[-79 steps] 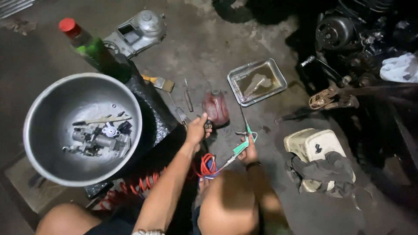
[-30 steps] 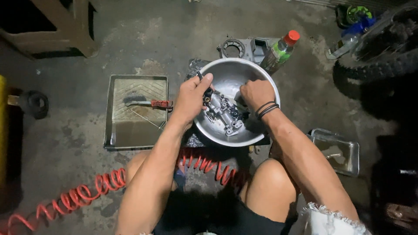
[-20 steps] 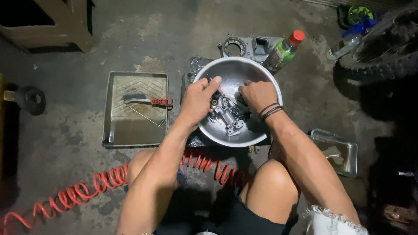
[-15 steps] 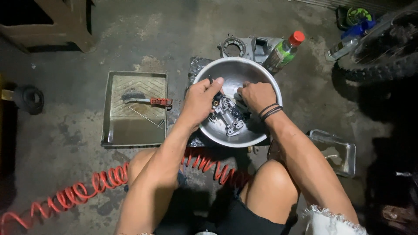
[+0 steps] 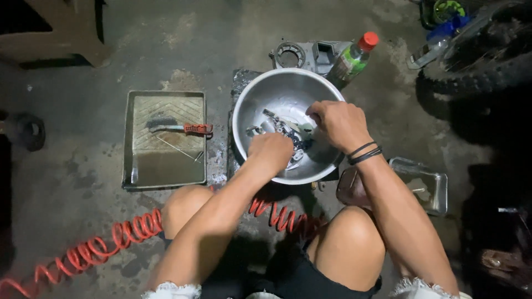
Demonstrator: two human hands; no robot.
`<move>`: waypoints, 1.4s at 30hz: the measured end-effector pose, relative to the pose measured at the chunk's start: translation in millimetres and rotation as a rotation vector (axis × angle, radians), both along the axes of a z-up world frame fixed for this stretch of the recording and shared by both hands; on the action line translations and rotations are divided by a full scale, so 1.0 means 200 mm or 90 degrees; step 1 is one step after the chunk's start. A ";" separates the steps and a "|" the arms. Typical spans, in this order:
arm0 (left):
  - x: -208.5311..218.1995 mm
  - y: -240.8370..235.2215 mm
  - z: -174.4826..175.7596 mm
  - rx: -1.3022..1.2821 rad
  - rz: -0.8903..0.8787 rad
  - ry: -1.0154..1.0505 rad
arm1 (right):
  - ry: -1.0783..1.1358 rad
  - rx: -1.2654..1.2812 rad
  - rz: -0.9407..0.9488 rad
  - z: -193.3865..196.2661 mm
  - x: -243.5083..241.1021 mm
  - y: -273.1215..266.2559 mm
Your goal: The person cleans small mechanical parts in a metal bowl using a toothbrush and a liquid from a bottle. They then use a green air blow gun to dry the parts and inspect them by hand.
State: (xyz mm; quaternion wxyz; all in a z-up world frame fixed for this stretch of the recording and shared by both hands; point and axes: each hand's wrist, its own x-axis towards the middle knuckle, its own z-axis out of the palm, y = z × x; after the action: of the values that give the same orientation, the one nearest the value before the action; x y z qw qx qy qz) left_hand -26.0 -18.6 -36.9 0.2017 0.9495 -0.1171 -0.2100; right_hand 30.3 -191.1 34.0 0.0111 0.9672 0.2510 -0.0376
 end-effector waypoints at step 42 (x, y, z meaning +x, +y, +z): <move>-0.11 0.09 0.29 -0.937 0.498 0.090 | -0.012 0.535 0.127 0.27 -0.29 0.05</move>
State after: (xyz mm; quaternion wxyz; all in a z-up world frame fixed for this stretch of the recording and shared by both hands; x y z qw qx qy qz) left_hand -47.7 -0.8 22.0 0.8357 0.5316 0.1267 -0.0540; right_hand -27.4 -181.1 88.2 -0.3781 0.8588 0.3370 0.0778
